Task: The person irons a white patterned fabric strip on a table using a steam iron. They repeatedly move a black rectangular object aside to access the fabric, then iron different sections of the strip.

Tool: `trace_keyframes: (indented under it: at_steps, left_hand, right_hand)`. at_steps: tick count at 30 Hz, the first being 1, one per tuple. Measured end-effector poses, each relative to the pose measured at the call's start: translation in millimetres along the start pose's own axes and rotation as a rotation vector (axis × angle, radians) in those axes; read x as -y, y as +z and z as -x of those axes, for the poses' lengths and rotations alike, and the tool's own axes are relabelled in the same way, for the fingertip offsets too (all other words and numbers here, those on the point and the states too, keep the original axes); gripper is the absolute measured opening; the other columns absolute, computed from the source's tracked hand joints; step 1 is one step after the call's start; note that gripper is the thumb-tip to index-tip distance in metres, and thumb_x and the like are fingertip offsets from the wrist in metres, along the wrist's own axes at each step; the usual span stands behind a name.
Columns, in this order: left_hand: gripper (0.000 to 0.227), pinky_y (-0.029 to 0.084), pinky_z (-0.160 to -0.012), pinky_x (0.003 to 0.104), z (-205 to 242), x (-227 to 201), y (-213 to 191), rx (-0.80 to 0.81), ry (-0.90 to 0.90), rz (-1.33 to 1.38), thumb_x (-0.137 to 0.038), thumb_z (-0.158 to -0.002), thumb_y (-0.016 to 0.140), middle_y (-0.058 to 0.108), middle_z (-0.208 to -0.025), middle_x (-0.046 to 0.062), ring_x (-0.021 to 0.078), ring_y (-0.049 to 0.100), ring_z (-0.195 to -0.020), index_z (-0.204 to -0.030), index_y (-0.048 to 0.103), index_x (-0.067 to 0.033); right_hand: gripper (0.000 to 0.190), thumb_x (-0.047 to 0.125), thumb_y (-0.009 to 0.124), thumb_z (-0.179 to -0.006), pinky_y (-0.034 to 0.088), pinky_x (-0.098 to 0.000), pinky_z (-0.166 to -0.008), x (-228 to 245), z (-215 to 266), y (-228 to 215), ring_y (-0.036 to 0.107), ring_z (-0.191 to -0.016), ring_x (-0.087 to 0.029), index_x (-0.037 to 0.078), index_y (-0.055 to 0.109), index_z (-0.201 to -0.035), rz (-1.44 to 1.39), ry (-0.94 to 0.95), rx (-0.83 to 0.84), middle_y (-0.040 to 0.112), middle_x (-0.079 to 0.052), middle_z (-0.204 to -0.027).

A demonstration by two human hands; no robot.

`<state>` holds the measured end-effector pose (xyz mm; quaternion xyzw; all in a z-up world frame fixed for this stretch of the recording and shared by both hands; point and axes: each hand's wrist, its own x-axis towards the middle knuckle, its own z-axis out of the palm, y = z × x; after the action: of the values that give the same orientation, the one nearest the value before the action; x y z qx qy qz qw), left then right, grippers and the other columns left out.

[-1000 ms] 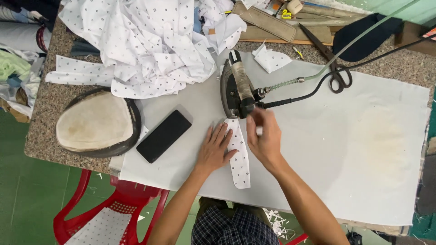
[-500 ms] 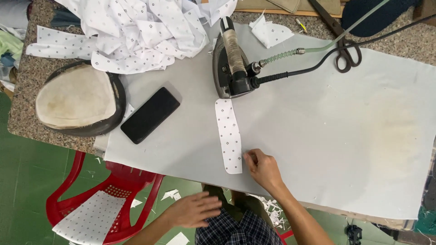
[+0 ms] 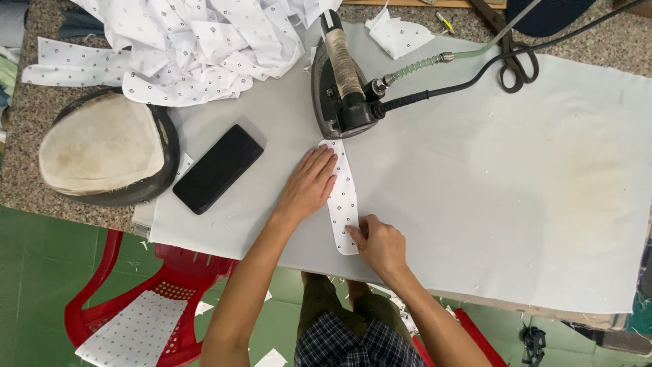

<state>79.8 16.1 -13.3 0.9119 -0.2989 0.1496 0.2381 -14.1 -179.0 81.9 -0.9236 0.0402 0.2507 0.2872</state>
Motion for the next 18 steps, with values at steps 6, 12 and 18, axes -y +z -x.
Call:
trace_keyframes:
  at_steps: [6,12,18]
  left_hand:
    - [0.04,0.036,-0.121,0.046,3,-1,-7,0.006,-0.04,0.104,0.001,-0.098,0.053,0.056,-0.14,0.021,0.0335,0.05,-0.137,-0.138,0.058,0.0034]
    - [0.04,0.037,-0.12,0.047,4,-2,-2,-0.016,-0.036,0.066,0.001,-0.098,0.052,0.056,-0.138,0.023,0.0351,0.051,-0.135,-0.137,0.057,0.0052]
    - [0.04,0.038,-0.119,0.048,3,-2,-1,-0.026,-0.032,0.048,0.001,-0.098,0.051,0.056,-0.138,0.023,0.0357,0.051,-0.134,-0.138,0.056,0.0055]
  right_hand:
    - [0.032,0.028,0.069,-0.094,0.062,-0.0398,-0.063,0,0,3,0.078,-0.074,-0.031,-0.002,0.072,-0.104,-0.006,-0.005,-0.004,0.078,-0.016,-0.079]
    - [0.027,0.025,0.069,-0.093,0.059,-0.0387,-0.06,-8,-1,10,0.076,-0.07,-0.031,-0.001,0.073,-0.1,-0.065,-0.041,-0.014,0.076,-0.015,-0.073]
    - [0.023,0.016,0.06,-0.099,0.057,-0.0386,-0.06,-29,-8,32,0.074,-0.068,-0.03,-0.002,0.074,-0.096,-0.356,-0.104,0.142,0.075,-0.02,-0.072]
